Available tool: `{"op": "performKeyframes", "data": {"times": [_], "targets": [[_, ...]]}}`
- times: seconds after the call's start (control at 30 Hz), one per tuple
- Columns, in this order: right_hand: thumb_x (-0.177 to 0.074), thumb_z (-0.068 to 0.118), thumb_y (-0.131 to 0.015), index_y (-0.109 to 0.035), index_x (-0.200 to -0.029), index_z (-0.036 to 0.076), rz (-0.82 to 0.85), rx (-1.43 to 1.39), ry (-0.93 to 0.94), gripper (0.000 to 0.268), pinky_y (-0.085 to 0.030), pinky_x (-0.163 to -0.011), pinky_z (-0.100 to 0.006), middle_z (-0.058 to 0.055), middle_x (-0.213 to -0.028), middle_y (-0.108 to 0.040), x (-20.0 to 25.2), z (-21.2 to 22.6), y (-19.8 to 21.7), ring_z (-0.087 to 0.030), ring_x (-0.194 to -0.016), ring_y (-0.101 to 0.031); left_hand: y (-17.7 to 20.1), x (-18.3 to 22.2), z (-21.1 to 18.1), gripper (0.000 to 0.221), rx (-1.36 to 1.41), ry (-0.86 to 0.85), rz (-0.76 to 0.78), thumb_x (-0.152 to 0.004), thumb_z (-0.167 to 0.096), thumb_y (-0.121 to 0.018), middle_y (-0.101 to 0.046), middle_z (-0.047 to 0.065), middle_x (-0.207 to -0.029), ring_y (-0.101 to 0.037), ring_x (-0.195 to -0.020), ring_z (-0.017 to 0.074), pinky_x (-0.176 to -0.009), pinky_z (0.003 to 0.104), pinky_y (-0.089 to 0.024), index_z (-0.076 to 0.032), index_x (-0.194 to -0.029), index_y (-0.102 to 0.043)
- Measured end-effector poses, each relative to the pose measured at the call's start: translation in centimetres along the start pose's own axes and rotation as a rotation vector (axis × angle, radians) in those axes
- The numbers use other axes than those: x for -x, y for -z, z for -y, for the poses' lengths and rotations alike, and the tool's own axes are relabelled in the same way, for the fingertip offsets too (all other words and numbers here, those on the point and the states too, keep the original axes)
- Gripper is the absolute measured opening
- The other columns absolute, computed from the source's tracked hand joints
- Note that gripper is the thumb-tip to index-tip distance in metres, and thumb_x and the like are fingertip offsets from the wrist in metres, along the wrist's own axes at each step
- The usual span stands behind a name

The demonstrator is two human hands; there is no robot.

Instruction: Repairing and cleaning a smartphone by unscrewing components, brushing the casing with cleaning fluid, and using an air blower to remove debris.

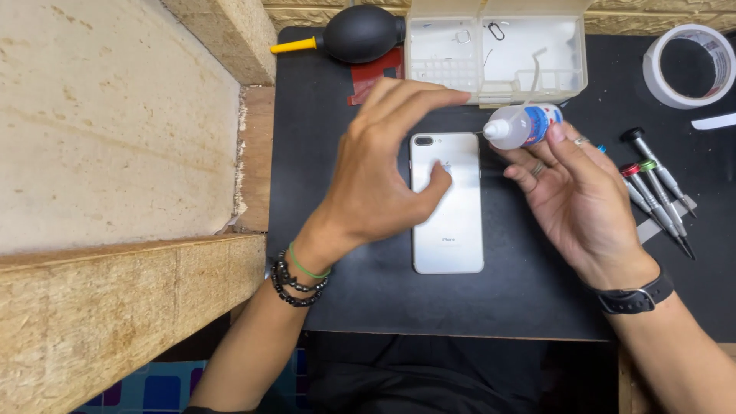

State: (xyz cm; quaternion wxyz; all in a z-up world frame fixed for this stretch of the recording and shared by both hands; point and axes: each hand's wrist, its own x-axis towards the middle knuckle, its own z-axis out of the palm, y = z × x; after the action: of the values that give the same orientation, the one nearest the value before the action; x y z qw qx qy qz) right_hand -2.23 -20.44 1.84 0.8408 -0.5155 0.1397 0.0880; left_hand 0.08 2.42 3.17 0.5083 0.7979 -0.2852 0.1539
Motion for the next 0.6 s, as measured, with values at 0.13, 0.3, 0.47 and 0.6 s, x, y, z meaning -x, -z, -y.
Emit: {"op": "performKeyframes", "data": {"times": [0.13,0.3,0.47,0.6], "targets": [[-0.100,0.023,-0.064,-0.059,-0.137,0.008,-0.033,0.078,0.077,0.040,-0.062,-0.086,-0.027,-0.008,-0.123,-0.069,-0.4,-0.3,1.3,-0.019,-0.104,-0.070,-0.2,0.1,0.9,0.035,-0.251,0.037,-0.160,-0.076,0.007,-0.055,-0.069,-0.001,-0.092,-0.062,-0.089,0.0206,-0.072,0.033,-0.052,-0.009,-0.105,-0.066],[-0.103,0.021,-0.062,-0.059,-0.140,0.009,-0.071,0.170,0.159,0.039,-0.065,-0.084,-0.025,-0.005,-0.117,-0.070,-0.6,-0.4,1.7,-0.015,-0.099,-0.071,-1.1,0.6,2.3,0.030,-0.360,0.028,-0.149,-0.078,0.006,-0.057,-0.067,0.000,-0.087,-0.062,-0.085,0.0209,-0.064,0.035,-0.050,-0.008,-0.103,-0.067],[-0.103,0.023,-0.063,-0.058,-0.142,0.008,-0.081,0.216,0.176,0.042,-0.067,-0.081,-0.024,-0.006,-0.118,-0.068,-0.7,-0.6,1.6,-0.014,-0.096,-0.071,-1.9,1.0,3.3,0.028,-0.401,0.020,-0.086,-0.074,0.006,-0.058,-0.065,0.002,-0.083,-0.060,-0.079,0.0228,-0.061,0.037,-0.048,-0.007,-0.097,-0.067],[-0.104,0.023,-0.062,-0.058,-0.140,0.007,-0.078,0.286,0.223,0.039,-0.067,-0.081,-0.025,-0.004,-0.122,-0.065,-0.7,-1.0,1.8,-0.015,-0.098,-0.071,-2.1,1.2,3.6,0.026,-0.416,0.033,-0.047,-0.075,0.004,-0.057,-0.063,0.004,-0.083,-0.058,-0.077,0.0249,-0.056,0.040,-0.044,-0.004,-0.097,-0.070]]}}
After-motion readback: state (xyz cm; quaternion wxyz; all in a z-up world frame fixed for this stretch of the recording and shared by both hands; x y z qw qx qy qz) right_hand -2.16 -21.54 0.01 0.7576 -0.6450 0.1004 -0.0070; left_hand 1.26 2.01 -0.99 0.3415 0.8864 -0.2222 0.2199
